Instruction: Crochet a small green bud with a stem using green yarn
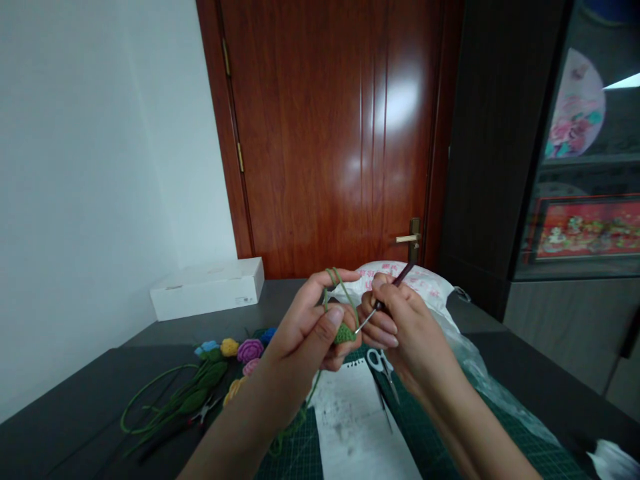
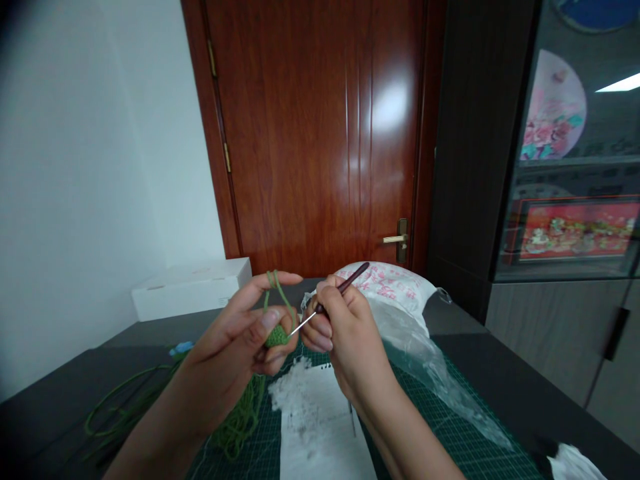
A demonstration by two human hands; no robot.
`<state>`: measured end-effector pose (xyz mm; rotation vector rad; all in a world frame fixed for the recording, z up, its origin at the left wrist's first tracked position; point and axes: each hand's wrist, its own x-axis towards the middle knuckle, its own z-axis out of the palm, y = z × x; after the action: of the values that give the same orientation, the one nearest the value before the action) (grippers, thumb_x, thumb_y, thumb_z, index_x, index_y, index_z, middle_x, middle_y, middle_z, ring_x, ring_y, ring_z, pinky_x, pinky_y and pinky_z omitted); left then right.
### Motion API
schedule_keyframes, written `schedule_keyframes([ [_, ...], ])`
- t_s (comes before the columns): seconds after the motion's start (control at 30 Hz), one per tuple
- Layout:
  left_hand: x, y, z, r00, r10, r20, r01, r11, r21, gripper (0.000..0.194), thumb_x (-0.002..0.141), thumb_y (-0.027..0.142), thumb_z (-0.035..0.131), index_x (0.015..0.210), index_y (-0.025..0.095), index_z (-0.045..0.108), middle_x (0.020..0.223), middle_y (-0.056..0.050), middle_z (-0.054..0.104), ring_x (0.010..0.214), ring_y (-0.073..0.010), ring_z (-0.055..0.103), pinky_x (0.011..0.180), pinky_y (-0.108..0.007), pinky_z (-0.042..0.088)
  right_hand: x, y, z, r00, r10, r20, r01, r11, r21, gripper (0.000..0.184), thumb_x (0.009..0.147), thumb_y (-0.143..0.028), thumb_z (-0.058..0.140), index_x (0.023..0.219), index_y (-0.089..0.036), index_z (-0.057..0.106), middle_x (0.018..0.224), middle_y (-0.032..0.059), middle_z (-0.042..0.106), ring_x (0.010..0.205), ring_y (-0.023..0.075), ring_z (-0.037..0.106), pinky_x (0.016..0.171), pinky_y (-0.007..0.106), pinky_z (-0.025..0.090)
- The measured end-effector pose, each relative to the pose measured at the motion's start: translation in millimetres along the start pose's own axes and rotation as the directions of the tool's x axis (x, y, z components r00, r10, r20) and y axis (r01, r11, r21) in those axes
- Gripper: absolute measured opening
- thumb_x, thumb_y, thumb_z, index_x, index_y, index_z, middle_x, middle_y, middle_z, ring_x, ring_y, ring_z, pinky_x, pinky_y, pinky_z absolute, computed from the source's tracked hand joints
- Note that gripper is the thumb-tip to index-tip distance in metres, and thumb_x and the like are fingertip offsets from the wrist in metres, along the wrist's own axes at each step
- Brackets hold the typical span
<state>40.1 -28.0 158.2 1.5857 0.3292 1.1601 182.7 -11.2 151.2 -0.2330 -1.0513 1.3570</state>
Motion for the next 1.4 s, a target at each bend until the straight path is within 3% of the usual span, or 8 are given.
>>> schedule_keyframes([
  [0.27,1,-2,-0.3,0.999,0.045,0.025,-0.045,0.999,0.019,0.024,0.107,0.031,0.046,0.129,0.021,0.049,0.069,0.006,0.042,0.057,-0.007,0.034,0.05,-0.02,0.026,-3,-1,1,0.994,0.112,-0.007,-0.112,0.993,0.023,0.039,0.091,-0.036,0.069,0.065,-0.022,0.042,0.043,-0.0137,0.031,0.035,0.0025,0.019,0.036,0.015,0.02],
  [0.47,0,2,-4.8,0.996,0.061,-0.064,-0.056,0.995,0.078,0.026,0.106,0.031,0.048,0.131,0.023,0.049,0.08,0.003,0.052,0.06,-0.0067,0.042,0.05,-0.019,0.029,-7,-4,-1,0.967,-0.253,0.028,0.253,0.948,-0.194,0.03,0.1,-0.032,0.058,0.074,-0.021,0.05,0.055,-0.0072,0.048,0.05,0.0081,0.044,0.054,0.021,0.038],
  [0.67,-2,14,-3.1,0.996,0.044,-0.074,-0.042,0.999,0.018,0.034,0.103,0.027,0.052,0.135,0.024,0.041,0.083,-0.001,0.061,0.057,-0.0085,0.046,0.048,-0.02,0.032,-13,-13,-1,0.849,-0.501,0.167,0.507,0.684,-0.524,0.022,0.101,-0.028,0.058,0.08,-0.021,0.059,0.072,-0.0021,0.06,0.066,0.0115,0.058,0.065,0.026,0.047],
  [0.73,-3,17,-2.8,0.994,0.043,-0.102,-0.043,0.999,0.001,0.037,0.102,0.026,0.054,0.136,0.024,0.041,0.083,-0.001,0.061,0.058,-0.0096,0.048,0.048,-0.02,0.033,-14,-15,-3,0.823,-0.492,0.285,0.559,0.607,-0.565,0.015,0.1,-0.026,0.059,0.087,-0.021,0.064,0.086,0.0014,0.067,0.083,0.015,0.065,0.077,0.03,0.052],
  [0.83,-4,21,-2.4,0.992,0.03,-0.125,-0.031,0.999,-0.007,0.041,0.099,0.026,0.058,0.136,0.023,0.041,0.083,-0.002,0.061,0.059,-0.0102,0.048,0.048,-0.02,0.033,-14,-17,-8,0.806,-0.433,0.403,0.592,0.589,-0.55,0.006,0.1,-0.023,0.059,0.098,-0.023,0.066,0.103,0.0036,0.072,0.102,0.0192,0.068,0.093,0.036,0.052],
  [0.93,-6,23,-1.8,0.989,0.032,-0.148,-0.033,0.999,-0.005,0.043,0.098,0.025,0.06,0.137,0.023,0.041,0.084,-0.003,0.061,0.06,-0.0106,0.049,0.048,-0.019,0.033,-14,-18,-13,0.795,-0.408,0.45,0.606,0.572,-0.553,0.008,0.099,-0.021,0.061,0.103,-0.025,0.066,0.108,0.0037,0.074,0.107,0.0214,0.068,0.096,0.041,0.052],
  [1.1,-7,23,-1.5,0.984,0.075,-0.16,-0.076,0.997,-0.001,0.044,0.098,0.022,0.06,0.138,0.023,0.041,0.084,-0.002,0.062,0.059,-0.01,0.05,0.047,-0.019,0.034,-15,-21,-17,0.713,-0.447,0.54,0.701,0.434,-0.565,0.015,0.096,-0.017,0.065,0.107,-0.026,0.07,0.111,0.0038,0.078,0.108,0.0235,0.07,0.101,0.045,0.049],
  [1.4,-10,24,-0.7,0.98,0.094,-0.173,-0.099,0.995,-0.021,0.046,0.097,0.022,0.063,0.137,0.024,0.041,0.082,0.0,0.059,0.057,-0.0092,0.05,0.046,-0.019,0.035,-19,-17,-13,0.725,-0.453,0.519,0.688,0.506,-0.519,0.021,0.099,-0.017,0.058,0.109,-0.032,0.069,0.11,0.0021,0.074,0.106,0.0241,0.068,0.094,0.047,0.05],
])
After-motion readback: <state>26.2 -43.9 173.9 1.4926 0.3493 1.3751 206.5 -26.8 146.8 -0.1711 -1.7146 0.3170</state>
